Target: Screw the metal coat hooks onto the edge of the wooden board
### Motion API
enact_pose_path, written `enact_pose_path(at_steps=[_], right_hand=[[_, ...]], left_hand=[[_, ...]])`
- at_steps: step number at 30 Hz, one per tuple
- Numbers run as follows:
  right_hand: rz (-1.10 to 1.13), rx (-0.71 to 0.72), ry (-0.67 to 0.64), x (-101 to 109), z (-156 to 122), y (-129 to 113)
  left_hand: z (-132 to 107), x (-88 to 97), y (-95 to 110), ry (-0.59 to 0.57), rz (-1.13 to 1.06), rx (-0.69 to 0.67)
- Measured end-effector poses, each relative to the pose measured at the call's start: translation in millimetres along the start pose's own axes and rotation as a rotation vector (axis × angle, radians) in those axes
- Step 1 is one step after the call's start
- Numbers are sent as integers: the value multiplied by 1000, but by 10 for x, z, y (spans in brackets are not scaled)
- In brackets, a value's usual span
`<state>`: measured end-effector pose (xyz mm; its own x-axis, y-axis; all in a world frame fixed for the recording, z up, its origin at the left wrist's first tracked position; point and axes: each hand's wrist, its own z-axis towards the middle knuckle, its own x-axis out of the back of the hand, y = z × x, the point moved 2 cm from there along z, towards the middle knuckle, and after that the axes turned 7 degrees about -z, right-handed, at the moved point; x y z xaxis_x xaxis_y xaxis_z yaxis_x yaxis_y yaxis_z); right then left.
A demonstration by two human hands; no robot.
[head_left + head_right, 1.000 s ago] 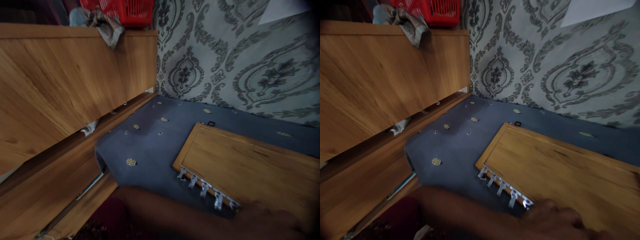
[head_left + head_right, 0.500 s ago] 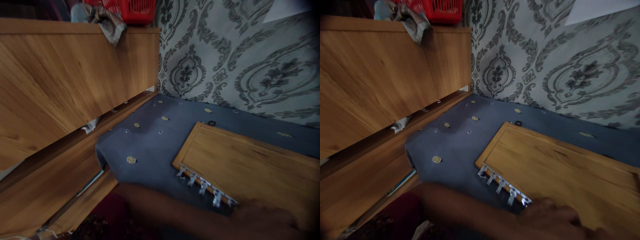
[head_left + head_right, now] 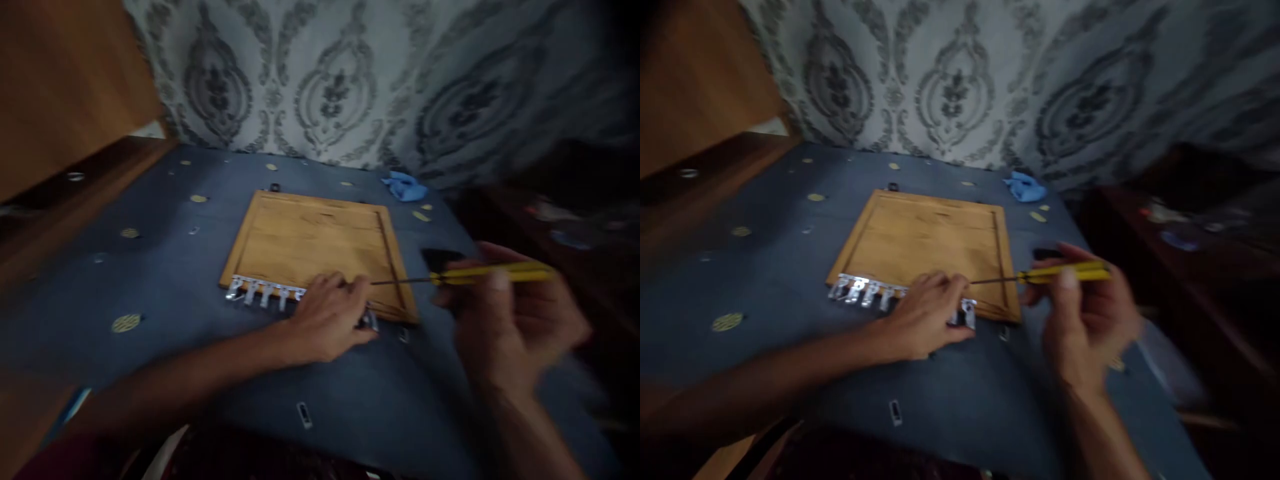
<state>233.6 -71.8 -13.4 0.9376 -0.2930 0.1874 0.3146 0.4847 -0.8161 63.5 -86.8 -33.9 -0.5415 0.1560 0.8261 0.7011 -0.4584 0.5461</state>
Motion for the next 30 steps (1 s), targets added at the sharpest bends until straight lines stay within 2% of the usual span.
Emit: enact_pose_path(at_steps=[1,2,5,9,24,30], right_hand=[[-24,-32,77,93,-24,0],[-45,-62,82,134,-39,1],[-80,-56,33,123,-54,0],[-132,-72,-55,93,-74,-2],[-175,-59,-115,84,-89,16],[-87,-61,-150,65,-72,-18]], left_hand=[[2,-31,-9,-4,-22,-10],[8,-62,-17,-17,-42,-23],[35,-121,-42,-22,-77,43],[43,-125,-33,-32,-69,54],[23,-93,2,-60,-23,55],[17,-102,-5,-56,-21,53]])
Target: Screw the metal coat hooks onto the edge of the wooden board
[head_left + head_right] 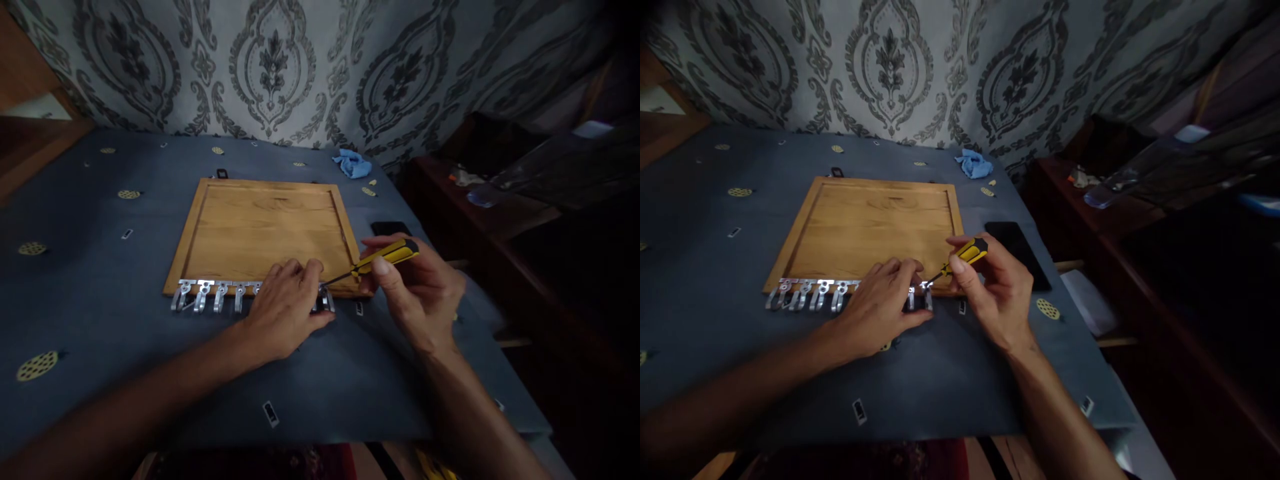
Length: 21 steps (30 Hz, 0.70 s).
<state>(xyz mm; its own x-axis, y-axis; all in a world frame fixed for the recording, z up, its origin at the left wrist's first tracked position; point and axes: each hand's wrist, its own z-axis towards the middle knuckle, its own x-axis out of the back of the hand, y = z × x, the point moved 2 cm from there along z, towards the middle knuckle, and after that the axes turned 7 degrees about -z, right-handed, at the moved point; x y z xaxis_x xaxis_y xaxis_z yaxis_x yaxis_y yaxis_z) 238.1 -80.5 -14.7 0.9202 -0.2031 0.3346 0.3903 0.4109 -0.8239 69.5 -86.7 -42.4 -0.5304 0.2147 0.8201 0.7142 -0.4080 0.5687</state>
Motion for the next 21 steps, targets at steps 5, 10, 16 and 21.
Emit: enact_pose_path(at_steps=[5,10,16,21], right_hand=[[54,-57,-58,0,27,-16],[60,-85,-118,16,47,4],[105,-80,-111,-32,50,12],[123,-53,-81,-106,17,9]], left_hand=[[0,-4,-13,6,-10,-1],[4,-6,-8,3,-5,4],[3,0,2,-3,-1,-10],[0,8,8,-10,5,-6]])
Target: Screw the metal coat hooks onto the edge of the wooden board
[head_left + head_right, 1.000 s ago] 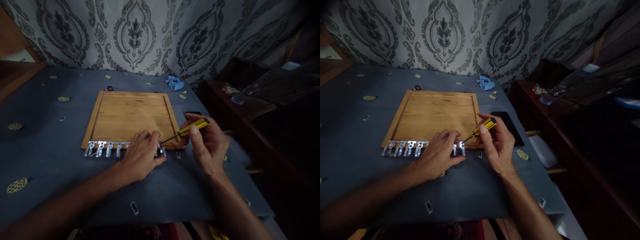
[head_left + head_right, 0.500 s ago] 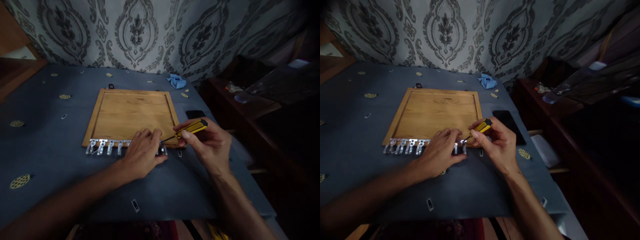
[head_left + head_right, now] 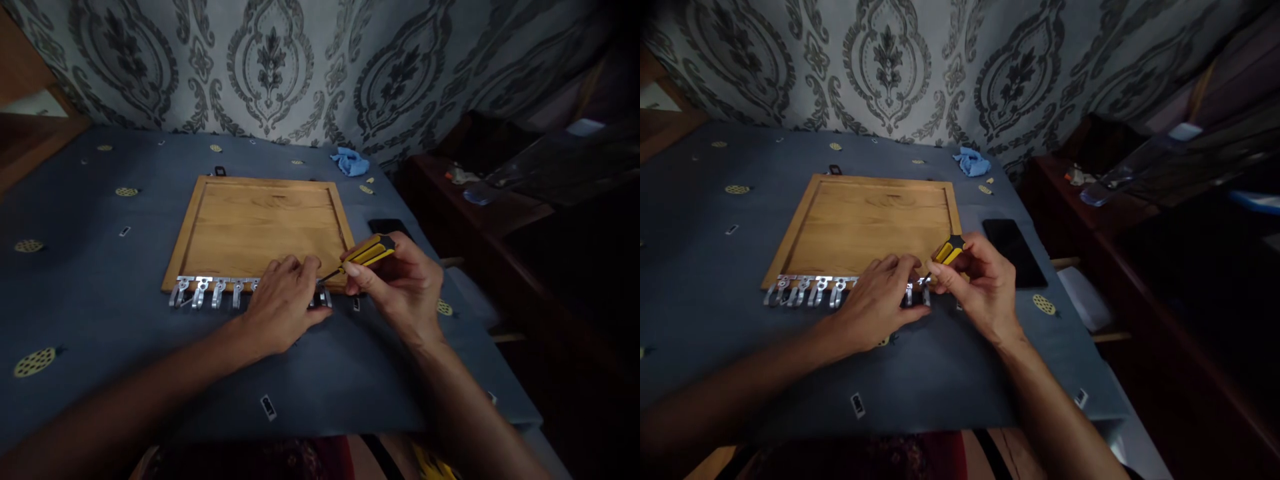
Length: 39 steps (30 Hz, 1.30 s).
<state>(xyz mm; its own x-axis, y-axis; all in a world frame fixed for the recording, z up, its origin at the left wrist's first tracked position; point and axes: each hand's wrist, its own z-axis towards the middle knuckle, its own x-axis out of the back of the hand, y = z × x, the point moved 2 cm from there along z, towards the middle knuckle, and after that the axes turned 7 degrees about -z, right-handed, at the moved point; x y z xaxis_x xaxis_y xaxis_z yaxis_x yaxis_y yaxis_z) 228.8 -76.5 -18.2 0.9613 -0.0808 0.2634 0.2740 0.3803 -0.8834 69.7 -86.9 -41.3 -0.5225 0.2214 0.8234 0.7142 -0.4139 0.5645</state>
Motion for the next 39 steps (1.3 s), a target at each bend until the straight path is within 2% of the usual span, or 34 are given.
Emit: enact_pose_path(at_steps=[4,7,11,23,30,39], right_hand=[[-17,-12,-4,10,7,-14],[-34,-43,-73,51,23,-45],[-40,-16,-140,90,33,-73],[-46,15,8,37,3,-23],[-47,79,272,106,-27,2],[-65,51,147,71,-11,39]], left_hand=[[-1,-4,-7,13,-5,4],[2,-11,-11,14,-5,-2],[10,-14,-7,10,2,-4],[15,-4,-4,-4,18,-8],[15,5,4,-25,4,0],[7,-15,-14,3,14,-14]])
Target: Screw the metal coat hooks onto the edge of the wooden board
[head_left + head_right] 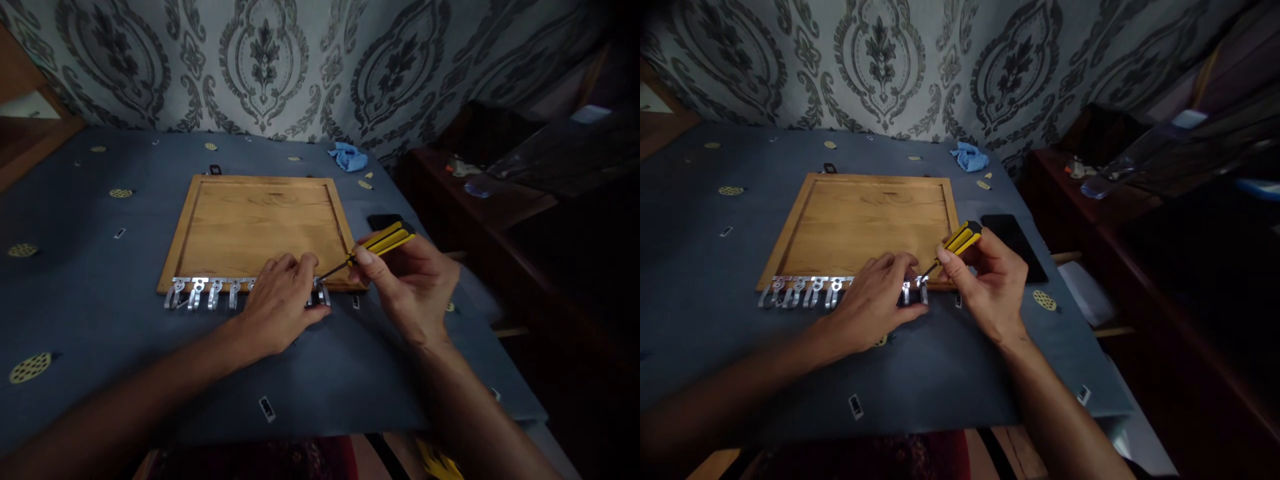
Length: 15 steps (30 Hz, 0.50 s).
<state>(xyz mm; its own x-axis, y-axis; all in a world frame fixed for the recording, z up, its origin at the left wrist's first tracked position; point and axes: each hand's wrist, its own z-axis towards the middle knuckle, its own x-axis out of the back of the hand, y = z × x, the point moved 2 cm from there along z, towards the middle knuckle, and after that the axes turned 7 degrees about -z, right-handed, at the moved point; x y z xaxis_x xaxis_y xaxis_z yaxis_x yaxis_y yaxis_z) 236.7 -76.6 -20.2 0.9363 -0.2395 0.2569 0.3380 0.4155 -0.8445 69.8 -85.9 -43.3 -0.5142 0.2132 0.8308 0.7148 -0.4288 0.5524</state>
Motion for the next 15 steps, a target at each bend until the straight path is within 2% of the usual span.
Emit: enact_pose_path(at_steps=[10,15], right_hand=[[-44,-8,-24,-13,24,-20],[-80,0,-112,-2,-15,-19]], left_hand=[[2,24,30,-18,2,17],[1,24,26,-20,-7,21]])
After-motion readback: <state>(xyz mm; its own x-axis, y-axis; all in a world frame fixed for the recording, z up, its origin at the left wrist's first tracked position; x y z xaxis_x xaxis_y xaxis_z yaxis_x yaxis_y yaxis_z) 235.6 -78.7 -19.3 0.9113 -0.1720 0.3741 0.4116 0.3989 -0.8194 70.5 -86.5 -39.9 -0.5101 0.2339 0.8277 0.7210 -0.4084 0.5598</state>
